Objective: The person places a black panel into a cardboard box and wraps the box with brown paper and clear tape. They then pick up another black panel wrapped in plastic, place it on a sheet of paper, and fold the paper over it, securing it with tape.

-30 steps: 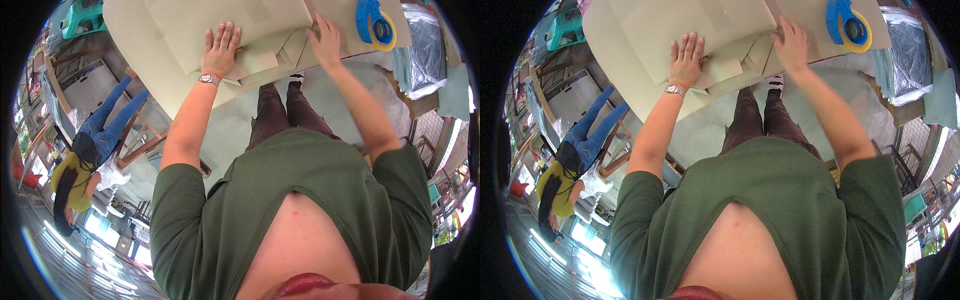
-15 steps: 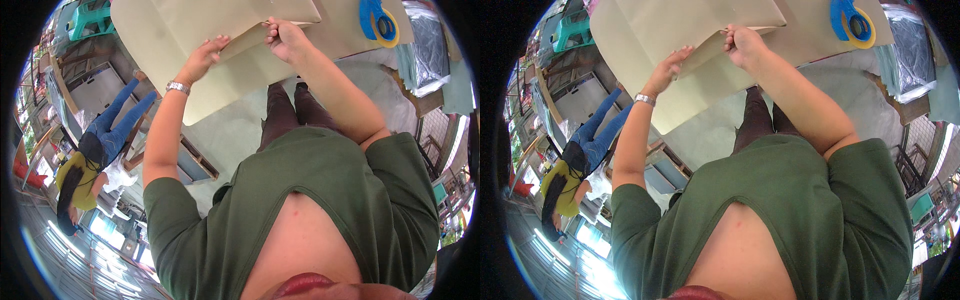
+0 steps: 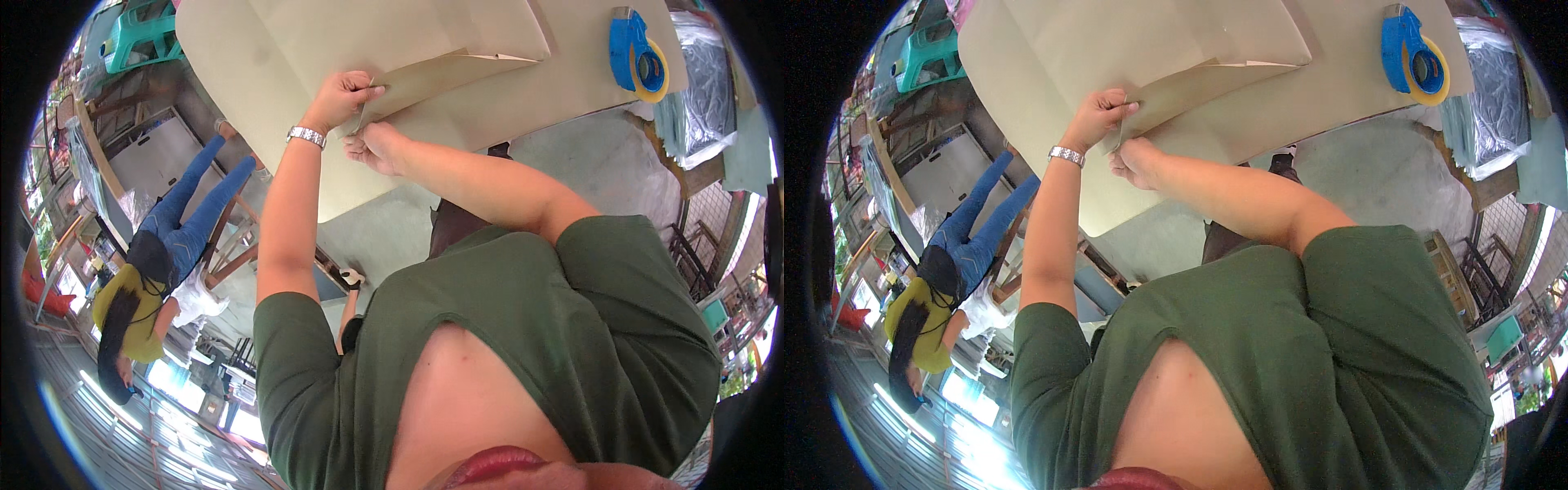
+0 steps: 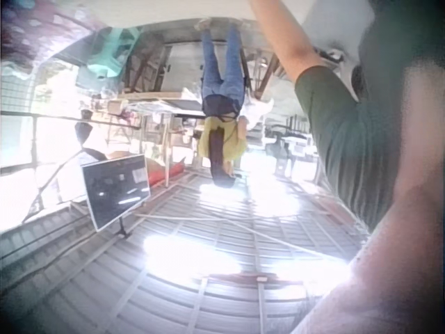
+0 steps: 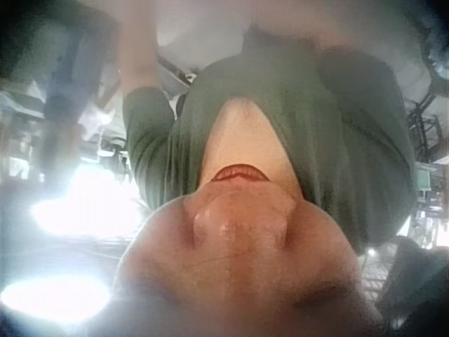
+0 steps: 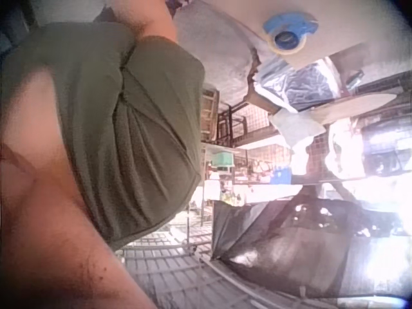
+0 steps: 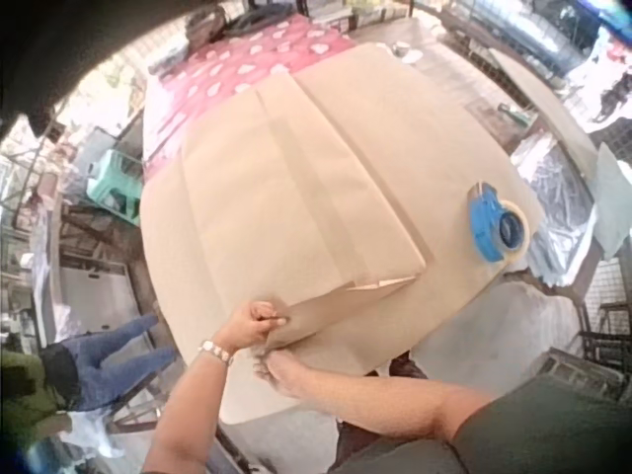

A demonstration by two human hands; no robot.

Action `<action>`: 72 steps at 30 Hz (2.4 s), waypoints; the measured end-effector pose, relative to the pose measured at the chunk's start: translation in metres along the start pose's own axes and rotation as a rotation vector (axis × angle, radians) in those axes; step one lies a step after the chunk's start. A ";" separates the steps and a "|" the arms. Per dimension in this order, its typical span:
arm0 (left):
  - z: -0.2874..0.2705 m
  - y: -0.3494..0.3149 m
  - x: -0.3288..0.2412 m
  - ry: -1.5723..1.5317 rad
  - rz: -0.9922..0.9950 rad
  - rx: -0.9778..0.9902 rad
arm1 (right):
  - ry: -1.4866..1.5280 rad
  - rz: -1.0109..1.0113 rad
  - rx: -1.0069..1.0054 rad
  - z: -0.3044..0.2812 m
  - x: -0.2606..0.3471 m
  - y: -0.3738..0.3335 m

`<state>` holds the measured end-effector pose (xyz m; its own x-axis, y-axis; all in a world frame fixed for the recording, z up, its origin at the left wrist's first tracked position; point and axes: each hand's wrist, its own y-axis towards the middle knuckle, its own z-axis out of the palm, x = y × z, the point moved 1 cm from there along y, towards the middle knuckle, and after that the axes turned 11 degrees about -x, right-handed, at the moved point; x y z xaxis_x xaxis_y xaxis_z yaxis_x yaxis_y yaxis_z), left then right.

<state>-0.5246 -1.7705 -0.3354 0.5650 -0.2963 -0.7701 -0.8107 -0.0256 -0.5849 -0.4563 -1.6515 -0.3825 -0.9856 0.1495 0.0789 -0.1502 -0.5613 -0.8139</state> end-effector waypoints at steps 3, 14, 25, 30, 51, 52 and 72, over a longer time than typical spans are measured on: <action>0.003 -0.006 0.005 -0.055 -0.026 -0.001 | 0.156 0.021 0.061 -0.042 0.038 -0.005; 0.025 -0.018 0.007 0.012 0.223 -0.471 | -0.718 -1.007 0.051 -0.120 0.214 -0.138; 0.084 -0.043 0.021 0.759 -0.153 -1.470 | -2.226 -1.720 0.447 -0.050 0.188 -0.048; 0.065 -0.049 0.063 0.040 -0.229 -1.183 | -2.008 -1.622 -0.093 -0.041 0.173 -0.050; 0.075 -0.048 0.038 -0.160 -0.411 -1.310 | -2.091 -1.302 -0.121 0.032 0.253 -0.172; 0.074 -0.049 0.042 -0.167 -0.403 -1.321 | -2.163 -1.032 -0.018 0.071 0.228 -0.166; 0.075 -0.059 0.041 -0.183 -0.376 -1.292 | -2.968 -0.311 -0.102 0.030 0.263 -0.149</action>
<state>-0.4424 -1.7098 -0.3518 0.7123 0.0539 -0.6998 -0.1117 -0.9756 -0.1888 -0.6956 -1.5535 -0.2234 0.9511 -0.3077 -0.0266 -0.2449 -0.6987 -0.6722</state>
